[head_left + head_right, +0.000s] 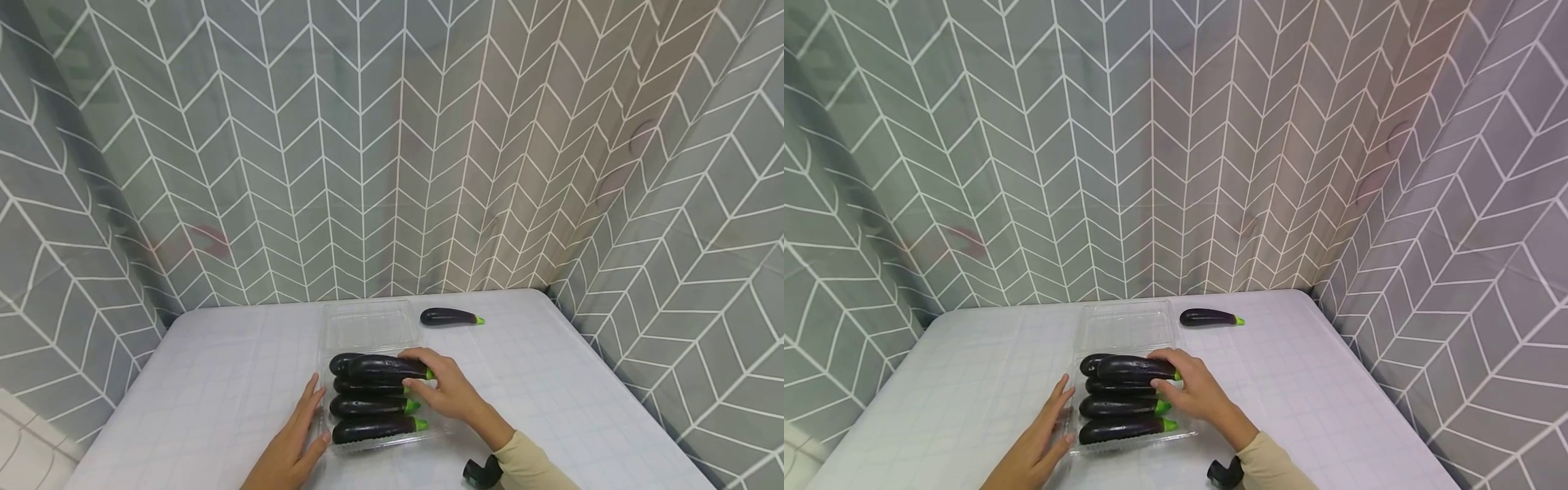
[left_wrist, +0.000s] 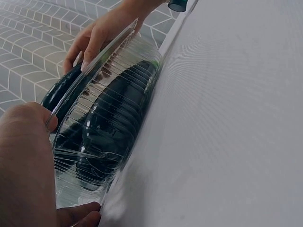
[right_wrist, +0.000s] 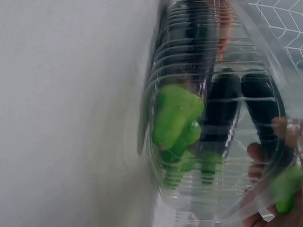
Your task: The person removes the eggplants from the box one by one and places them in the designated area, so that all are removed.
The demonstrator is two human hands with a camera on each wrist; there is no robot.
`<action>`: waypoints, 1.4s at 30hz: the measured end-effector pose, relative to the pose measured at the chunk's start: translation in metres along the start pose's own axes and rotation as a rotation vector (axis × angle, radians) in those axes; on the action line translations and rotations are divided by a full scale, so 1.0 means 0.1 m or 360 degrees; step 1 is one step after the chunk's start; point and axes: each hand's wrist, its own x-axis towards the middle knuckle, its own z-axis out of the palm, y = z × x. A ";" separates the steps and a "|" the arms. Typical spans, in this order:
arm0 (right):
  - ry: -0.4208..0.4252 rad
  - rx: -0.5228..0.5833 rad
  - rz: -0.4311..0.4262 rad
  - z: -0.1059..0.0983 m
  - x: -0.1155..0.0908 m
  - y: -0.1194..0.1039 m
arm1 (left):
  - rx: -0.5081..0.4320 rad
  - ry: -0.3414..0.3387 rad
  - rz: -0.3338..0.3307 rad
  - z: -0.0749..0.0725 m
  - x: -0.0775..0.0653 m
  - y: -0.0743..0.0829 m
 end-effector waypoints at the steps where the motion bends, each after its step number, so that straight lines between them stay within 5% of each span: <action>1: 0.0003 -0.0016 -0.0014 -0.01 0.00 0.00 | -0.0005 -0.0008 -0.0010 0.00 0.00 0.00; 12: -0.0065 -0.0075 0.0032 -0.10 0.00 -0.05 | 0.0013 -0.0009 -0.0018 -0.01 0.00 0.01; 42: 0.0115 -0.0088 0.0013 -0.28 -0.01 0.01 | -0.0025 -0.0011 -0.0017 0.00 0.00 0.03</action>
